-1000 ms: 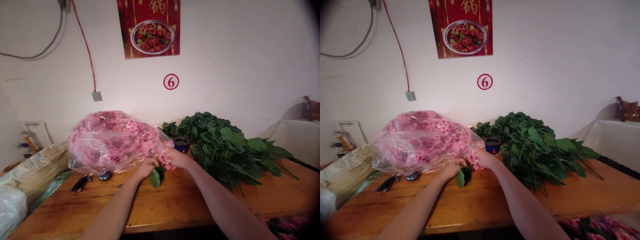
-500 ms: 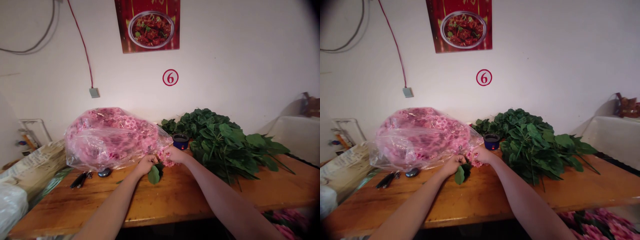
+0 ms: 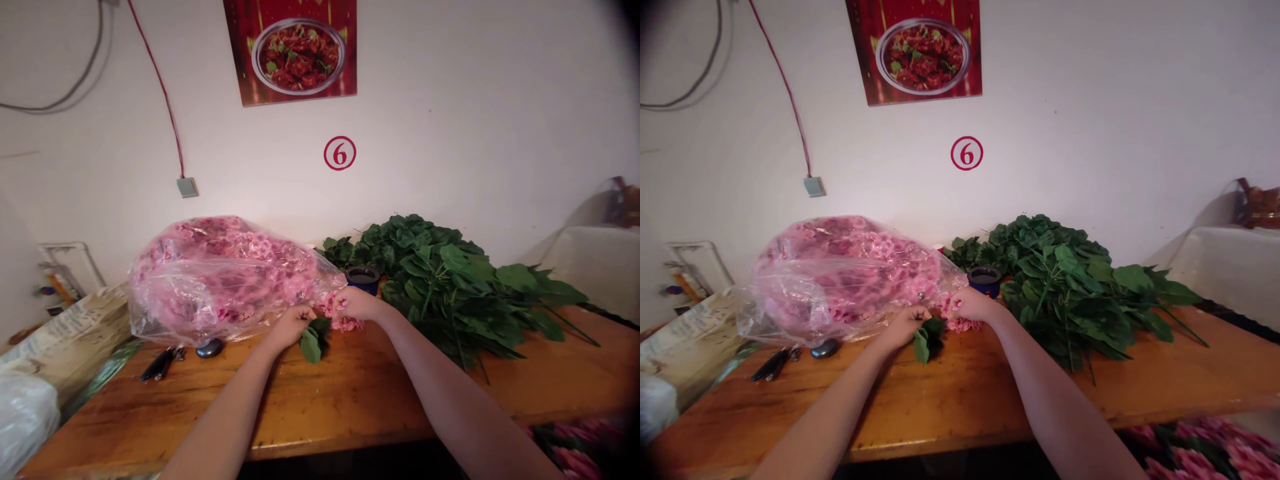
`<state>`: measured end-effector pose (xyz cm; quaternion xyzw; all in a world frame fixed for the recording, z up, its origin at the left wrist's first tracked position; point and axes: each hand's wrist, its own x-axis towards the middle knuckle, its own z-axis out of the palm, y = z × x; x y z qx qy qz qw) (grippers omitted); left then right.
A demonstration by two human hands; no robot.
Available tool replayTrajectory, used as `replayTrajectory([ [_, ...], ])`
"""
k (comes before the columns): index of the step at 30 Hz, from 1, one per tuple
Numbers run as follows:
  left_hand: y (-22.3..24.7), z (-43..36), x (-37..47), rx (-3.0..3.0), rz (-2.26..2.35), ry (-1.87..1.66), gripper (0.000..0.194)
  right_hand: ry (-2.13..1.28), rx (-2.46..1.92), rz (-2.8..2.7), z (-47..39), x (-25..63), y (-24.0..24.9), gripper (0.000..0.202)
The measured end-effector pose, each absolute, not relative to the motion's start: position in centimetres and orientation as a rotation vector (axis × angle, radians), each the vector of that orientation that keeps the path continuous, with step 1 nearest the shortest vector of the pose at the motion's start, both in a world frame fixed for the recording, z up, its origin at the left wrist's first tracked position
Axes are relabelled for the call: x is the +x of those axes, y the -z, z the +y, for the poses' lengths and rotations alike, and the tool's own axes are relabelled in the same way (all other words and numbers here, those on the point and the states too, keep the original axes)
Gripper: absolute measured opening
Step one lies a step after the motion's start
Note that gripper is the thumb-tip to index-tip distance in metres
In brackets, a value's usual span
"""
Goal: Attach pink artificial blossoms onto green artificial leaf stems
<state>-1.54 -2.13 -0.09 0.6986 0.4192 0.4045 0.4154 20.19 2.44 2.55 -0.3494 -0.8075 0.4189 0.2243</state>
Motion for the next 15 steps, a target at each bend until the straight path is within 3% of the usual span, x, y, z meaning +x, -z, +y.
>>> replayTrajectory([
  [8, 0.0, -2.6, -1.6, 2.039, 1.219, -1.017, 0.013, -1.101, -1.025, -2.389, 0.0, 20.5, -4.4, 0.018],
  [13, 0.6, -2.8, -1.0, 2.052, 1.278, -1.029, 0.012, -0.301, -0.817, -2.189, -1.2, 19.5, -6.1, 0.017],
  [15, 0.9, -2.9, -0.8, 2.051, 1.300, -1.020, 0.018, -0.189, -0.728, -2.110, -1.4, 18.6, -6.2, 0.015],
])
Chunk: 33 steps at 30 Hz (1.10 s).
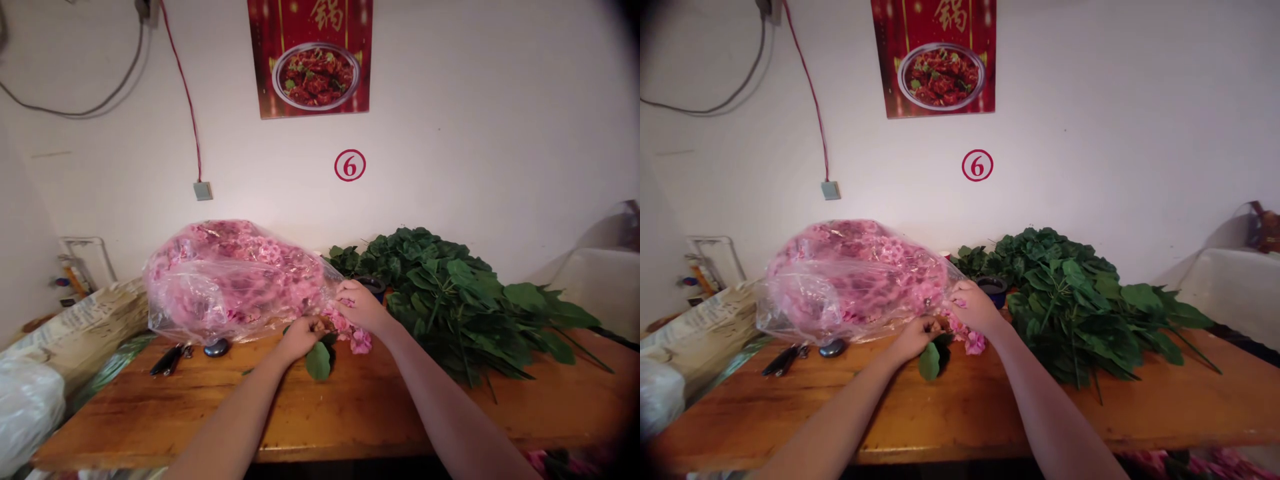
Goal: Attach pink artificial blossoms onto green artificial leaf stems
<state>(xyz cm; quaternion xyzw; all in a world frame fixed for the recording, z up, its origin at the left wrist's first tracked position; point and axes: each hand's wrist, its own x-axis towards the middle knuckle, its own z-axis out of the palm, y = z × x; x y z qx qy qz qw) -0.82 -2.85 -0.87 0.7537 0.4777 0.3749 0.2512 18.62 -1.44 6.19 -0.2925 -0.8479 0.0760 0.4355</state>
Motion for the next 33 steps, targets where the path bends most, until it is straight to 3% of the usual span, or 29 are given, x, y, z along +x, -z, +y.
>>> replayTrajectory([
  [12, 0.5, -4.0, -0.4, 2.161, 1.294, -0.892, 0.018, -0.478, -0.749, -2.675, 1.8, 10.8, -5.1, 0.033],
  [25, 0.8, -3.9, -1.1, 2.294, 1.255, -0.849, 0.025, -0.128, -1.107, -2.517, 6.6, 7.0, -3.9, 0.028],
  [33, 1.6, -2.8, -1.2, 2.145, 1.179, -0.938, 0.019, -0.046, -0.948, -2.352, 4.7, 10.8, -5.0, 0.021],
])
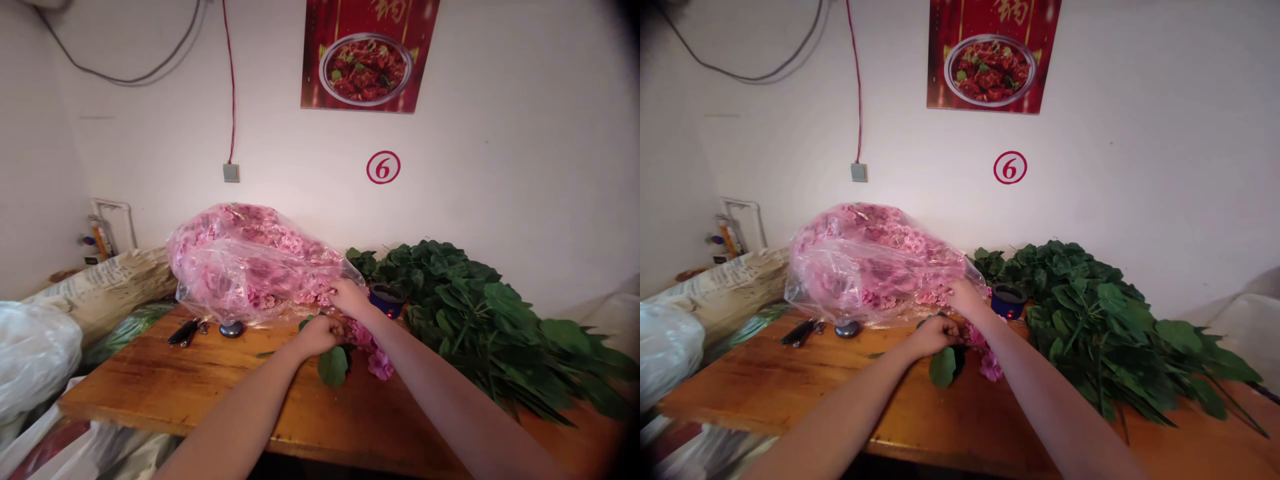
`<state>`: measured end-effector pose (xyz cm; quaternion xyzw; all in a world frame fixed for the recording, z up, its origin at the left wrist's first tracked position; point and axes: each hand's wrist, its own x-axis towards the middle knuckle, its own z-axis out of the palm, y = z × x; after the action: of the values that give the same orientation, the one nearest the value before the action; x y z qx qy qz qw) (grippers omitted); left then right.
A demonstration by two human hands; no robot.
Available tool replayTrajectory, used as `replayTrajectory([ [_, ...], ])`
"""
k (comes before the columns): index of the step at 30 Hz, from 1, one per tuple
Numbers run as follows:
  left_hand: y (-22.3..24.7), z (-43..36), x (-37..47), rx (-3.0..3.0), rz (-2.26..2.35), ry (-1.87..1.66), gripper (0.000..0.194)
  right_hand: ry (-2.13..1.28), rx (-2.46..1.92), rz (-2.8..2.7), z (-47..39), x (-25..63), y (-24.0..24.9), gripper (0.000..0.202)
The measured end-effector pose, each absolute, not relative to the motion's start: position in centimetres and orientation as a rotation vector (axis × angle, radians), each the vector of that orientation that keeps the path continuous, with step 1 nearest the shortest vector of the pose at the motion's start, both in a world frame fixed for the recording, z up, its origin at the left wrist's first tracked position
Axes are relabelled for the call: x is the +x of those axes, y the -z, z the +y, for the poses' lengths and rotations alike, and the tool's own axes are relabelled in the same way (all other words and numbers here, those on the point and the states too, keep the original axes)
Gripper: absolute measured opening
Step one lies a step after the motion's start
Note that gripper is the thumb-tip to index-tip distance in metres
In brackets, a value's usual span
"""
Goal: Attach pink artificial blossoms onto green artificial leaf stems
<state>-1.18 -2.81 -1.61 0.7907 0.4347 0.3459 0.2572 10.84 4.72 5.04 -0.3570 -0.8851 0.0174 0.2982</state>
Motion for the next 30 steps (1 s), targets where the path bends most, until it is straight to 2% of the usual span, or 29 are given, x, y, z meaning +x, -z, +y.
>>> replayTrajectory([
  [4, 1.6, -2.4, -1.3, 1.924, 1.128, -0.971, 0.017, 0.020, -0.803, -2.267, 1.9, 15.1, -5.8, 0.018],
  [9, 1.0, -2.2, -1.4, 1.648, 1.127, -1.018, 0.016, 0.302, -0.868, -2.196, -0.8, 19.0, -5.4, 0.022],
  [16, 0.0, -2.7, -0.8, 1.546, 0.896, -1.078, 0.023, 0.460, -0.677, -2.548, -2.4, 18.4, -5.6, 0.018],
  [20, -0.3, -3.0, -0.6, 1.611, 0.941, -1.041, 0.031, 0.372, -0.591, -2.559, -2.6, 17.7, -5.2, 0.020],
  [30, 0.6, -2.5, -0.8, 1.647, 1.014, -1.115, 0.039, -0.140, -0.591, -2.200, -1.6, 17.6, -4.2, 0.029],
])
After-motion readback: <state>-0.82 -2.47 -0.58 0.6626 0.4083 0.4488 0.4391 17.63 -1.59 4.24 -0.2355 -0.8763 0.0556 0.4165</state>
